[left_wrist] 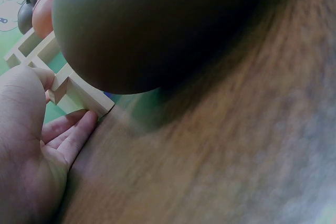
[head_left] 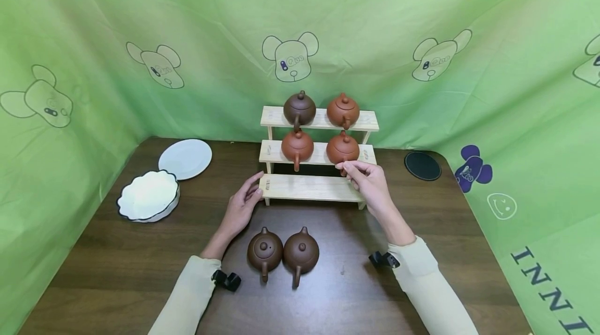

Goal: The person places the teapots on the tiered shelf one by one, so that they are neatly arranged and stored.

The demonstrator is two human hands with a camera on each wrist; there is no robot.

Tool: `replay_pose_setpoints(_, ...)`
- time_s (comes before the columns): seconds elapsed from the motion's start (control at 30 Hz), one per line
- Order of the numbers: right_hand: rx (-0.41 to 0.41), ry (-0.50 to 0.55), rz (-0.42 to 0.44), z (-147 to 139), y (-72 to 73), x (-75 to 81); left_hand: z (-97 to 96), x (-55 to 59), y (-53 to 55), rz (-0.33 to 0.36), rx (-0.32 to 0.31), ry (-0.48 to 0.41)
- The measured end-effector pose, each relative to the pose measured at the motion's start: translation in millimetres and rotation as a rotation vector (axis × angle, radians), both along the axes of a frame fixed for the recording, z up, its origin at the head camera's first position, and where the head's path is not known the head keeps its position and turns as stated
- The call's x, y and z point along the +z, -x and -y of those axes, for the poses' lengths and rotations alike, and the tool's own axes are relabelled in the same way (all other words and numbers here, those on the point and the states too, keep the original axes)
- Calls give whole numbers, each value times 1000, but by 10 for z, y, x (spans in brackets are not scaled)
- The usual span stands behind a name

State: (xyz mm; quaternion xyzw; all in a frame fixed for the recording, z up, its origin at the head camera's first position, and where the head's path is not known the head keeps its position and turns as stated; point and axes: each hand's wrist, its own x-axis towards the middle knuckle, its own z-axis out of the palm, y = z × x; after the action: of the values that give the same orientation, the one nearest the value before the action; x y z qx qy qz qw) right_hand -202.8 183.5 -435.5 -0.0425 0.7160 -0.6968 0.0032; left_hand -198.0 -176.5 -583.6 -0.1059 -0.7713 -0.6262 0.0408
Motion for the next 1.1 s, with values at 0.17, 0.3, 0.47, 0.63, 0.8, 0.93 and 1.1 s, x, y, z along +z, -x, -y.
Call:
replay_pose_setpoints(0.17, -8, 12, 4, -17, -6, -5, -13, 36, -28, -39, 3, 22)
replay_pose_setpoints(0.3, -23, 29, 20, -40, -22, 0, -32, 75, -61, -78, 18, 43)
replay_pose_setpoints(0.47, -69, 23, 41, -100, -81, -22, -81, 224, -144, -105, 36, 47)
replay_pose_setpoints(0.63, -105, -19, 32, -189, -198, -67, -95, 280, -168, -113, 26, 40)
replay_pose_setpoints(0.8, -107, -67, 40, -257, -337, -99, -84, 266, -156, -113, 23, 39)
replay_pose_setpoints(0.93, -101, -89, 64, -273, -462, -141, -82, 237, -147, -121, 28, 30)
replay_pose_setpoints(1.1, -59, -95, 80, -232, -619, -227, -75, 212, -135, -132, 29, 31)
